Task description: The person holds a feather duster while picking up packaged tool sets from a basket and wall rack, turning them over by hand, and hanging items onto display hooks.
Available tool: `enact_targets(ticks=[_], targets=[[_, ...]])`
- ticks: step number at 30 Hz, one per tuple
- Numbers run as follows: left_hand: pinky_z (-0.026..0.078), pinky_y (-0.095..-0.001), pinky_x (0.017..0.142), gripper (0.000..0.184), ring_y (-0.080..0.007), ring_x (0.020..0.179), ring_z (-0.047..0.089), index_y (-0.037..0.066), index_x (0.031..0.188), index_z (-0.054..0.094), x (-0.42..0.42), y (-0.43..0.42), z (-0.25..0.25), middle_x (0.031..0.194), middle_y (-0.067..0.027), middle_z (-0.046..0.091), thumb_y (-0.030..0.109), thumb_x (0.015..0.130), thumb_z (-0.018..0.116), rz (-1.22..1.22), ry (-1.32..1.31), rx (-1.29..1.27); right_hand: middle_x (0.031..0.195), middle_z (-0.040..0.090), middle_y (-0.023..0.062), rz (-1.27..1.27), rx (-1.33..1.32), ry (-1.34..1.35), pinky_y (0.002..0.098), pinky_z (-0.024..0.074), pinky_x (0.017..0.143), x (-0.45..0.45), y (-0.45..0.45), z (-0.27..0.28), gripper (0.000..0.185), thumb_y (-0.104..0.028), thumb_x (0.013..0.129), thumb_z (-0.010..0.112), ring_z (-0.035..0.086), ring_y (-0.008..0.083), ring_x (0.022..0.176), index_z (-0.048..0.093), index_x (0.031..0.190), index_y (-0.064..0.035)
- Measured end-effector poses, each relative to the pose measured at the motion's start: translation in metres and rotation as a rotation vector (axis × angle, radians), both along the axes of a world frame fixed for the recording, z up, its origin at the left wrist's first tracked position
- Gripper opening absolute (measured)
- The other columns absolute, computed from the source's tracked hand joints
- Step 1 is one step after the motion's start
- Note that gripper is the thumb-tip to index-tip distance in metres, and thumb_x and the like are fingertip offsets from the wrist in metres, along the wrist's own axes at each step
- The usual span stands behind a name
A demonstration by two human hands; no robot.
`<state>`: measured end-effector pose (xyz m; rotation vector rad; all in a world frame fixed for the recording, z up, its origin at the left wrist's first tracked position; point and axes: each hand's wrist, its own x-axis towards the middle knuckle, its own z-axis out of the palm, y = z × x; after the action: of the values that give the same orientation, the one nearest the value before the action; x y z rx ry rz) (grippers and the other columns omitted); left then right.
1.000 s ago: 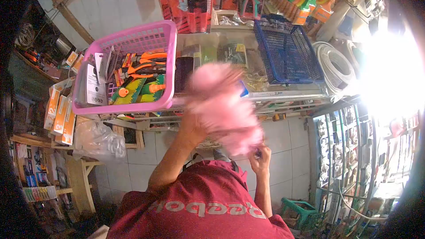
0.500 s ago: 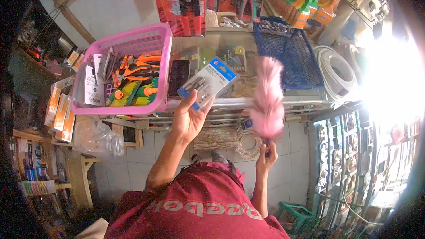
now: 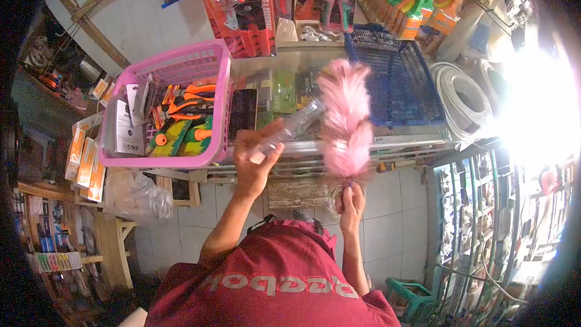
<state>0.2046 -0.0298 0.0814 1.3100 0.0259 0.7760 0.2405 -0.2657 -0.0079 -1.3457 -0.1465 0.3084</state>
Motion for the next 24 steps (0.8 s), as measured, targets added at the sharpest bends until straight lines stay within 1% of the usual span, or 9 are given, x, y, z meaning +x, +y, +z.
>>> enact_targets(ticks=[6, 9, 12, 16, 19, 20, 22, 23, 24], targets=[[0.033, -0.0356, 0.101, 0.041, -0.0279, 0.126, 0.039, 0.006, 0.097, 0.051, 0.004, -0.001, -0.016, 0.135, -0.0153, 0.038, -0.019, 0.064, 0.049, 0.088, 0.051, 0.514, 0.053, 0.032, -0.0009, 0.317, 0.325, 0.287, 0.0221, 0.0213, 0.035, -0.013, 0.054, 0.023, 0.032, -0.044, 0.097, 0.039, 0.028, 0.0085, 0.038, 0.044, 0.103, -0.0134], [0.033, -0.0349, 0.100, 0.048, -0.0263, 0.127, 0.038, 0.006, 0.103, 0.050, 0.002, -0.006, -0.025, 0.135, -0.0128, 0.035, -0.019, 0.062, 0.044, 0.074, 0.049, 0.220, 0.052, 0.032, -0.0012, 0.350, 0.295, 0.332, 0.0220, 0.0217, 0.035, -0.009, 0.070, 0.031, 0.033, -0.046, 0.097, 0.039, 0.028, 0.0084, 0.037, 0.045, 0.098, -0.0134], [0.033, -0.0342, 0.101, 0.058, -0.0236, 0.127, 0.036, 0.005, 0.116, 0.046, -0.013, 0.000, -0.019, 0.135, -0.0103, 0.033, -0.019, 0.064, 0.044, -0.278, -0.015, -0.108, 0.051, 0.031, -0.0013, 0.392, 0.312, 0.383, 0.0219, 0.0220, 0.034, -0.006, 0.079, 0.038, 0.034, -0.046, 0.097, 0.039, 0.028, 0.0083, 0.037, 0.045, 0.095, -0.0129], [0.034, -0.0372, 0.103, 0.063, -0.0209, 0.124, 0.039, 0.003, 0.129, 0.035, -0.022, 0.001, -0.026, 0.126, -0.0089, 0.042, 0.000, 0.075, 0.067, -0.313, -0.052, -0.389, 0.050, 0.031, -0.0019, 0.435, 0.303, 0.439, 0.0218, 0.0227, 0.034, -0.001, 0.087, 0.047, 0.034, -0.045, 0.098, 0.036, 0.028, 0.0086, 0.036, 0.046, 0.093, -0.0127], [0.044, -0.0302, 0.089, 0.064, -0.0181, 0.111, 0.050, 0.007, 0.132, 0.035, -0.021, -0.005, -0.025, 0.120, -0.0081, 0.048, 0.002, 0.076, 0.066, -0.015, 0.138, -0.185, 0.049, 0.031, -0.0026, 0.447, 0.258, 0.448, 0.0231, 0.0210, 0.034, -0.005, 0.091, 0.049, 0.035, -0.046, 0.097, 0.037, 0.027, 0.0086, 0.035, 0.045, 0.087, -0.0140], [0.046, -0.0306, 0.086, 0.063, -0.0150, 0.098, 0.056, 0.008, 0.126, 0.043, -0.022, -0.006, -0.029, 0.105, -0.0052, 0.056, 0.017, 0.074, 0.076, 0.025, 0.148, -0.258, 0.048, 0.030, -0.0028, 0.429, 0.238, 0.467, 0.0236, 0.0202, 0.034, -0.009, 0.092, 0.050, 0.035, -0.047, 0.097, 0.037, 0.026, 0.0085, 0.035, 0.044, 0.085, -0.0144], [0.048, -0.0296, 0.083, 0.051, -0.0123, 0.094, 0.056, 0.006, 0.117, 0.052, -0.034, 0.001, -0.043, 0.100, -0.0033, 0.060, 0.015, 0.074, 0.077, 0.121, 0.516, 0.033, 0.044, 0.026, -0.0039, 0.431, 0.235, 0.374, 0.0256, 0.0166, 0.034, -0.010, 0.098, 0.039, 0.036, -0.049, 0.096, 0.039, 0.024, 0.0085, 0.032, 0.042, 0.082, -0.0161], [0.048, -0.0288, 0.081, 0.048, -0.0103, 0.092, 0.056, 0.004, 0.110, 0.057, -0.035, -0.001, -0.052, 0.099, -0.0024, 0.061, 0.018, 0.071, 0.081, 0.151, 0.387, -0.046, 0.042, 0.023, -0.0048, 0.440, 0.233, 0.439, 0.0259, 0.0159, 0.033, -0.012, 0.100, 0.047, 0.036, -0.050, 0.095, 0.040, 0.022, 0.0088, 0.031, 0.041, 0.081, -0.0169], [0.049, -0.0285, 0.081, 0.051, -0.0110, 0.093, 0.058, 0.002, 0.113, 0.056, -0.041, 0.003, -0.052, 0.102, -0.0039, 0.062, 0.017, 0.072, 0.080, 0.066, 0.384, -0.114, 0.052, 0.036, -0.0019, 0.552, 0.386, 0.506, 0.0247, 0.0225, 0.034, -0.010, 0.091, 0.044, 0.033, -0.039, 0.097, 0.041, 0.031, 0.0099, 0.036, 0.045, 0.116, -0.0129]])
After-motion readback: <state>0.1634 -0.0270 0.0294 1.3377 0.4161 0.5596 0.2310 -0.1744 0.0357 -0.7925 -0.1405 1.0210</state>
